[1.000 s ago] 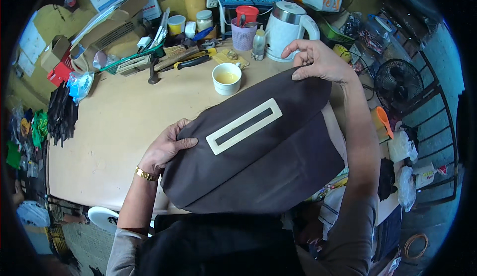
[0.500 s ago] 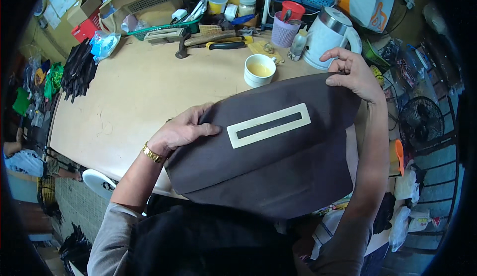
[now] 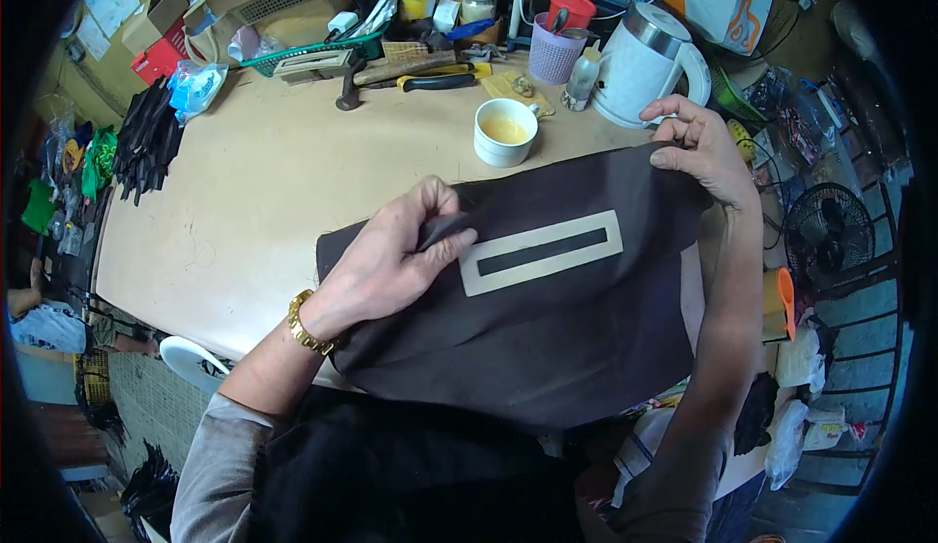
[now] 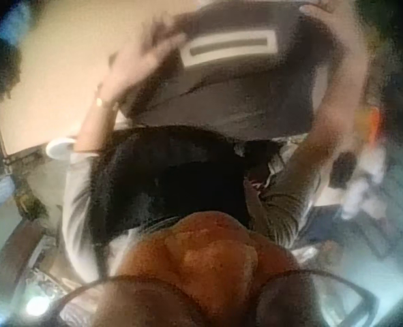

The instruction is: The person applies glue from a small cup onto the surfaces and edges of leather panels, spreading the adhesive with a finger.

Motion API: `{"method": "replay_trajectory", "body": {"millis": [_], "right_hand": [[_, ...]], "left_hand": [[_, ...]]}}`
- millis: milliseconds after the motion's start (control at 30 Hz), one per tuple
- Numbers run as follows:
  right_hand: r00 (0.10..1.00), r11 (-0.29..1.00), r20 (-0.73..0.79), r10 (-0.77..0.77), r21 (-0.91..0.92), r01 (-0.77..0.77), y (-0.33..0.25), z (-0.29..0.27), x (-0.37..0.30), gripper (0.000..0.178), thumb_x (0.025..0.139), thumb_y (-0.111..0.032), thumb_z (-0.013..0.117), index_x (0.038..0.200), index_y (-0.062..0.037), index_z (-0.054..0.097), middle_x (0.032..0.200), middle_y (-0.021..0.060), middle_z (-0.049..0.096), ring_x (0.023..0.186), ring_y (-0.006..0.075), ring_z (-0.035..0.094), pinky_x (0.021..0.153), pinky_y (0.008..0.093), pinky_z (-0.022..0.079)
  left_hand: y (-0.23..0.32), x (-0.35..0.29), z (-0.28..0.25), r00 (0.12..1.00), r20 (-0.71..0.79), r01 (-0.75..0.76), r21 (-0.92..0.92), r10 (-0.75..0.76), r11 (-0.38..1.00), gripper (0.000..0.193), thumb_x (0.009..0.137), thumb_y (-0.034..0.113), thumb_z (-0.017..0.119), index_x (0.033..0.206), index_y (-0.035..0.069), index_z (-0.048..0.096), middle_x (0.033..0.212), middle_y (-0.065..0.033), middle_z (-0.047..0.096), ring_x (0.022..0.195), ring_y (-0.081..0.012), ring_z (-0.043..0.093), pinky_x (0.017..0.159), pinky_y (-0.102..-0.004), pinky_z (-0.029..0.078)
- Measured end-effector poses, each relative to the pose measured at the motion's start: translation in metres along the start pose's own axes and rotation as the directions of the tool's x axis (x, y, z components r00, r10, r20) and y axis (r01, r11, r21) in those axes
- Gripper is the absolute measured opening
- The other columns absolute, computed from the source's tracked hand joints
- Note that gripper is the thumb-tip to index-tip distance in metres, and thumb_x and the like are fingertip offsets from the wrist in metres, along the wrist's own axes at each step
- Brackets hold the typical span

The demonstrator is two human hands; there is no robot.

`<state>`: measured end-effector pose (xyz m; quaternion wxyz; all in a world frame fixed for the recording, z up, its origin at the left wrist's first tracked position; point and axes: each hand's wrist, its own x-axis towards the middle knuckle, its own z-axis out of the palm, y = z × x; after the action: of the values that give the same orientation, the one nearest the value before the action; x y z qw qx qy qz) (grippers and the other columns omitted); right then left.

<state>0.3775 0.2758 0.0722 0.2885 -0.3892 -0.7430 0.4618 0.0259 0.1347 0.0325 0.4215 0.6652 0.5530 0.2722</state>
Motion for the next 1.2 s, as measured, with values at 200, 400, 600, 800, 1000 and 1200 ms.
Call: {"method": "replay_trajectory", "body": {"millis": [200,400,600,800,1000,1200], "right_hand": [[1.000,1.000,0.029,0.004,0.000,-0.004,0.004,-0.002,0.002,0.045,0.078,-0.003,0.080,0.119,-0.0032,0.062,0.078,-0.0055,0.061,0.070,0.0015,0.055,0.066,0.0184,0.043],[0.998,1.000,0.057,0.005,-0.011,-0.004,0.007,0.002,0.003,0.047,0.078,-0.003,0.081,0.120,-0.0029,0.061,0.077,-0.0058,0.061,0.070,0.0011,0.055,0.067,0.0182,0.042],[0.999,1.000,0.043,0.027,0.001,-0.028,0.012,0.001,0.002,0.046,0.078,-0.003,0.080,0.120,-0.0035,0.061,0.077,-0.0060,0.061,0.071,0.0009,0.055,0.066,0.0185,0.042],[0.999,0.999,0.017,0.034,-0.018,-0.034,0.016,-0.003,0.000,0.044,0.078,-0.002,0.079,0.118,-0.0046,0.062,0.079,-0.0055,0.062,0.072,0.0009,0.056,0.067,0.0183,0.042],[0.999,0.999,-0.038,0.036,-0.031,-0.037,0.017,-0.001,-0.003,0.040,0.079,-0.001,0.078,0.116,-0.0040,0.063,0.078,-0.0052,0.062,0.072,0.0010,0.055,0.068,0.0181,0.042],[0.997,0.994,-0.066,0.033,-0.097,-0.039,0.018,0.006,0.000,0.037,0.080,0.001,0.075,0.115,-0.0027,0.062,0.079,-0.0046,0.062,0.072,0.0014,0.054,0.068,0.0184,0.041]], "left_hand": [[-0.001,0.011,0.015,0.986,0.049,-0.146,-0.217,0.160,0.965,0.074,0.078,0.020,0.088,0.135,-0.004,0.047,0.128,-0.0098,0.059,0.120,-0.0159,0.053,0.109,-0.0320,0.039],[-0.011,0.018,0.013,0.990,0.104,-0.041,-0.409,0.091,0.912,0.066,0.080,0.015,0.085,0.133,-0.003,0.050,0.126,-0.0077,0.060,0.119,-0.0151,0.053,0.107,-0.0310,0.039],[-0.013,0.020,0.012,0.990,0.115,-0.010,-0.496,0.077,0.868,0.057,0.086,0.010,0.077,0.132,-0.006,0.050,0.125,-0.0121,0.063,0.116,-0.0153,0.057,0.103,-0.0296,0.044],[-0.018,0.019,0.003,0.977,0.200,0.058,-0.562,0.068,0.825,0.063,0.085,0.003,0.070,0.142,-0.006,0.044,0.132,-0.0110,0.060,0.120,-0.0158,0.055,0.107,-0.0292,0.040],[-0.027,0.020,-0.002,0.954,0.278,0.095,-0.636,0.113,0.766,0.068,0.082,-0.006,0.068,0.145,-0.005,0.042,0.137,-0.0076,0.057,0.123,-0.0153,0.053,0.109,-0.0291,0.039],[-0.025,0.013,-0.008,0.945,0.299,0.094,-0.638,0.133,0.764,0.069,0.083,-0.009,0.068,0.146,-0.002,0.042,0.140,-0.0061,0.054,0.127,-0.0132,0.049,0.112,-0.0294,0.037]]}}
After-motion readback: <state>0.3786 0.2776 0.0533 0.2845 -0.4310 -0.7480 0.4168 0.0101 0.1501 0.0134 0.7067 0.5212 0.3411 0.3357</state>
